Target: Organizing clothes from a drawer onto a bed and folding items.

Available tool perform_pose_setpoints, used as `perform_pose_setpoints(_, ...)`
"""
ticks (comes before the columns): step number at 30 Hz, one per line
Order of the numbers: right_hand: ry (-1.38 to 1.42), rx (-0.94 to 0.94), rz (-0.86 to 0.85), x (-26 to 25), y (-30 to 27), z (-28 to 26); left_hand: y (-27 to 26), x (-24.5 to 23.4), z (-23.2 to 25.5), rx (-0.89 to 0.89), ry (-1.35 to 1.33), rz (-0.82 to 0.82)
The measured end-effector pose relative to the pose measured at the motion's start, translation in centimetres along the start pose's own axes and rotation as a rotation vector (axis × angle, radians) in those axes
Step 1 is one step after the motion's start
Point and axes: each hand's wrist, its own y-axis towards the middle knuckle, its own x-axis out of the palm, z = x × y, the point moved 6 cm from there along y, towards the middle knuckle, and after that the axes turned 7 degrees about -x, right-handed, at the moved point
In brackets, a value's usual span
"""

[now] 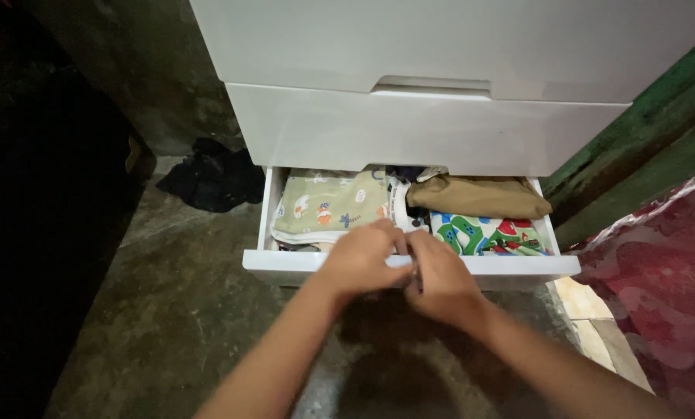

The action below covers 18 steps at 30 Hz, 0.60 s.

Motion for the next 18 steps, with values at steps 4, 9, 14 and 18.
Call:
perform_pose_setpoints(4, 0.127, -0.029, 0.073, -1.4, 0.8, 0.2, 0.9, -3.3, -2.8, -0.004, 0.014, 0.263)
perform_pose_setpoints(9, -0.083, -0.032, 0.279, -0.9, 2.0, 2.2, -2.0, -10.4, -8.6, -0.311, 0.138, 1.02)
perform_pose_setpoints(14, -0.172, -0.06, 0.215, 2.1, 4.5, 1.0, -1.9, -11.4, -22.1, -0.444, 0.056, 1.257)
perform_pose_setpoints(18, -0.196, -0.239, 0.108, 5.2, 6.7, -2.6, 0.8, -8.1, -32.2, -0.867, -0.203, 0.601)
